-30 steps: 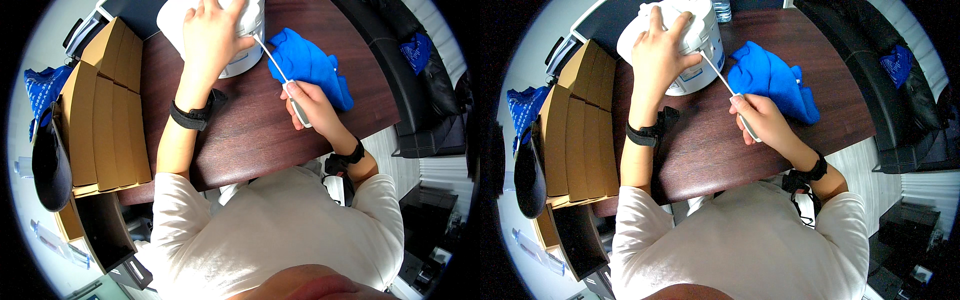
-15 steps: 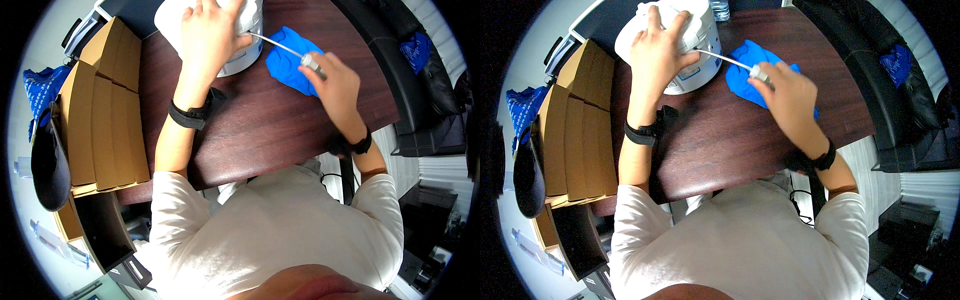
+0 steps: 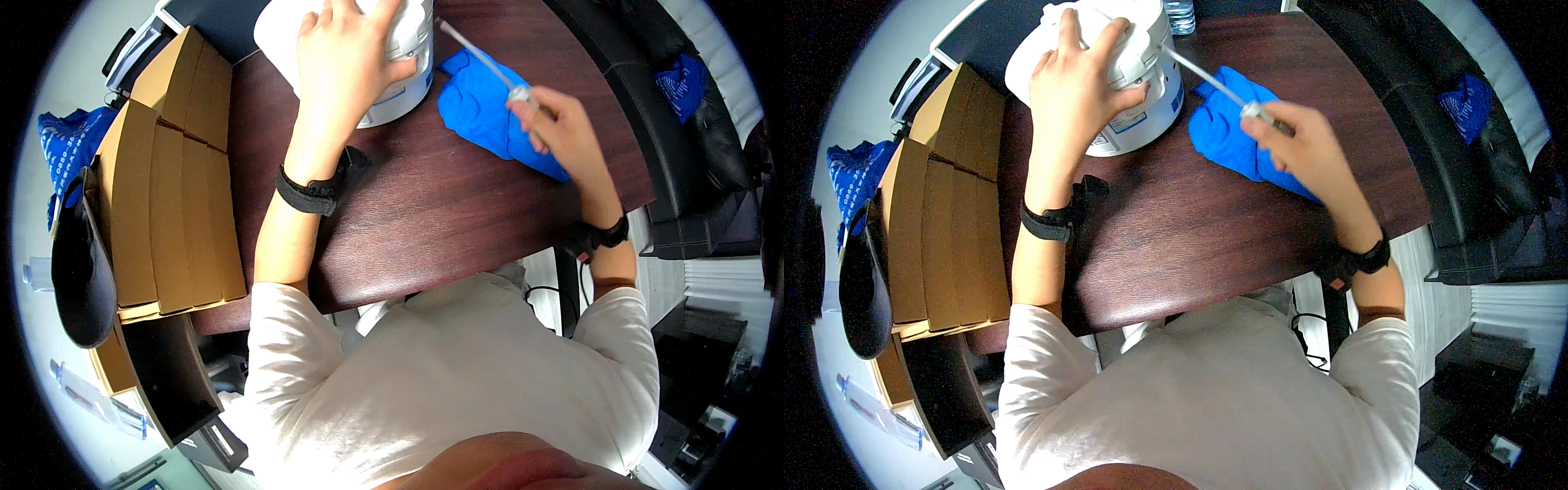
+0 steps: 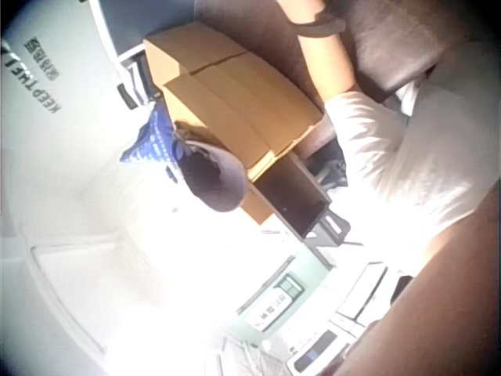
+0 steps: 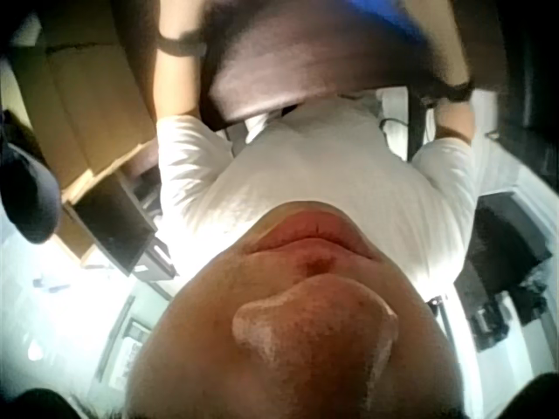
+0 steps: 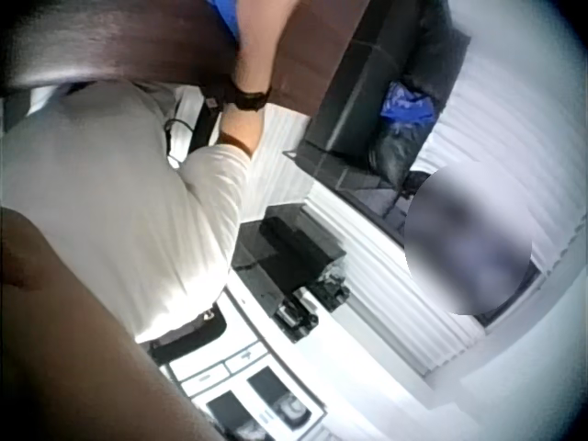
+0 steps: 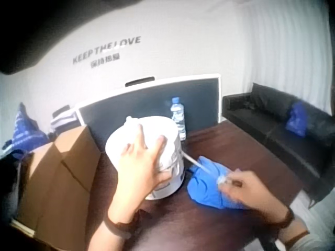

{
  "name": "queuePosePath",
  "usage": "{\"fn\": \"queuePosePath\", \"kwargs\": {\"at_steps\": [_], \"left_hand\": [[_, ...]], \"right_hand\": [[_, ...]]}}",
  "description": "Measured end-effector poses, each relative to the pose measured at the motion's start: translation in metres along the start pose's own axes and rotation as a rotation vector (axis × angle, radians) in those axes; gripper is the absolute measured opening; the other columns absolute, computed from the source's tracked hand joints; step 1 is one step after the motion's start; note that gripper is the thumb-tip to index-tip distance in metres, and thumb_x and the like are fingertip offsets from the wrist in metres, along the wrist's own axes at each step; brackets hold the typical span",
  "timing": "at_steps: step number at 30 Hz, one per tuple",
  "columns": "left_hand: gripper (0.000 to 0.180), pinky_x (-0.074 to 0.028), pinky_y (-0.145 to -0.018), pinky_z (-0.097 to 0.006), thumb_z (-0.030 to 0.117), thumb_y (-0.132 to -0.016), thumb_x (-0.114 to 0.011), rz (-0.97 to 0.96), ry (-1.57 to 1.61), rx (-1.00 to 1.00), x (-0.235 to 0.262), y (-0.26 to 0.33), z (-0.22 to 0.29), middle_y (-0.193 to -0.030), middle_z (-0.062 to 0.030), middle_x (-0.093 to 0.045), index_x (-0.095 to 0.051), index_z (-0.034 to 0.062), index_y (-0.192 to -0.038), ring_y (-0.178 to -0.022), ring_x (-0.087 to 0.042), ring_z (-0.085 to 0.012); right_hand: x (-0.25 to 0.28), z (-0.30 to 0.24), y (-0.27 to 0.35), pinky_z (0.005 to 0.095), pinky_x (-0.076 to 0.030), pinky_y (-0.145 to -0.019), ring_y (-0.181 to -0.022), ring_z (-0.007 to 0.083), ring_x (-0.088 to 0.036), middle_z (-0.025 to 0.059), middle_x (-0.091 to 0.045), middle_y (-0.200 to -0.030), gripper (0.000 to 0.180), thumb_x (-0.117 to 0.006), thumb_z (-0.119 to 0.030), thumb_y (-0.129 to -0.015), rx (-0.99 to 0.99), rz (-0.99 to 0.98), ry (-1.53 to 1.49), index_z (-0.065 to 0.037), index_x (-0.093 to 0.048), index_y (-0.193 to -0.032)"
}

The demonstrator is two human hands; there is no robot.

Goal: The person uses a screwdriver to remove screws from a white cylindrical appliance on a table. They remove the top lid and then continue to unscrew the base, separating the components.

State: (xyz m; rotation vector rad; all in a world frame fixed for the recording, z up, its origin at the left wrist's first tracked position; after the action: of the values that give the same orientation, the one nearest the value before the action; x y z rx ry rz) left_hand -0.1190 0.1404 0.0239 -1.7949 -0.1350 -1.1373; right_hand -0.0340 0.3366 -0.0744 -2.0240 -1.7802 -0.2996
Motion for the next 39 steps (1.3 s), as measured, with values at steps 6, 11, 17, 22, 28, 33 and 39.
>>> {"fn": "queuePosePath", "kwargs": {"at_steps": [6,11,17,22,28,33,39], "left_hand": [[0.080,-0.047,-0.091,-0.047,0.028,-0.052,-0.085,-0.027,-0.008,0.004,0.000,-0.001,0.000,-0.136,-0.0363,-0.037,-0.054,0.0156,-0.124,-0.101,-0.061,-0.0420],[0.080,-0.047,-0.091,-0.047,0.028,-0.052,-0.085,-0.025,-0.030,0.009,-0.002,0.000,-0.003,-0.136,-0.0357,-0.038,-0.054,0.0158,-0.124,-0.099,-0.061,-0.0417],[0.081,-0.047,-0.091,-0.047,0.029,-0.053,-0.085,-0.032,-0.025,0.016,-0.001,-0.001,-0.001,-0.136,-0.0357,-0.038,-0.053,0.0162,-0.125,-0.099,-0.062,-0.0416],[0.080,-0.047,-0.091,-0.047,0.029,-0.053,-0.085,-0.029,-0.008,0.017,0.000,0.000,-0.002,-0.136,-0.0359,-0.038,-0.053,0.0163,-0.125,-0.100,-0.061,-0.0418],[0.081,-0.046,-0.092,-0.048,0.029,-0.052,-0.085,-0.044,-0.014,0.013,0.000,-0.001,-0.001,-0.136,-0.0360,-0.037,-0.053,0.0160,-0.125,-0.103,-0.060,-0.0421],[0.080,-0.046,-0.092,-0.048,0.028,-0.052,-0.085,-0.034,0.001,0.012,0.000,-0.001,-0.002,-0.136,-0.0362,-0.037,-0.053,0.0156,-0.125,-0.103,-0.059,-0.0426],[0.080,-0.046,-0.092,-0.047,0.026,-0.052,-0.086,-0.015,-0.055,0.012,0.001,0.002,0.000,-0.136,-0.0363,-0.037,-0.053,0.0155,-0.124,-0.102,-0.059,-0.0429]], "right_hand": [[-0.057,0.023,0.016,0.0192,-0.034,-0.040,-0.045,0.0042,-0.046,0.0005,-0.053,-0.066,0.031,-0.052,-0.031,-0.098,-0.188,-0.199,-0.367,-0.001,-0.062,-0.095],[-0.073,0.025,0.021,0.0197,-0.033,-0.039,-0.045,0.0046,-0.045,0.0011,-0.052,-0.067,0.033,-0.050,-0.029,-0.099,-0.253,-0.250,-0.527,0.002,-0.059,-0.101],[-0.087,0.016,0.031,0.0204,-0.032,-0.036,-0.043,0.0050,-0.044,-0.0001,-0.051,-0.067,0.038,-0.047,-0.038,-0.100,-0.306,-0.258,-0.669,-0.001,-0.057,-0.097],[-0.092,0.018,0.034,0.0204,-0.032,-0.036,-0.043,0.0052,-0.044,0.0000,-0.051,-0.066,0.038,-0.046,-0.038,-0.100,-0.327,-0.255,-0.729,-0.001,-0.056,-0.096],[-0.092,0.019,0.034,0.0204,-0.032,-0.035,-0.042,0.0052,-0.044,0.0002,-0.051,-0.066,0.038,-0.045,-0.038,-0.101,-0.296,-0.259,-0.739,-0.001,-0.056,-0.097],[-0.084,0.010,0.032,0.0206,-0.033,-0.035,-0.042,0.0064,-0.046,0.0011,-0.052,-0.067,0.035,-0.043,-0.035,-0.101,-0.300,-0.228,-0.578,-0.002,-0.055,-0.100],[-0.074,-0.013,0.034,0.0219,-0.041,-0.034,-0.043,0.0127,-0.057,0.0060,-0.057,-0.071,0.038,-0.041,-0.035,-0.101,-0.313,-0.295,-0.370,-0.001,-0.051,-0.114]]}}
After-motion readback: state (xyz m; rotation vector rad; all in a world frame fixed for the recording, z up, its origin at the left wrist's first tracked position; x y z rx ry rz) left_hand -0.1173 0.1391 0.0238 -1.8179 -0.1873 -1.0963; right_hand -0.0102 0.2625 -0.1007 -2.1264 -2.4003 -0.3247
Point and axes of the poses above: each hand's wrist, its own y-axis away from the middle knuckle, its own x-axis out of the back of the hand, z = x × y, the point moved 8 cm from there along -y, towards the middle knuckle
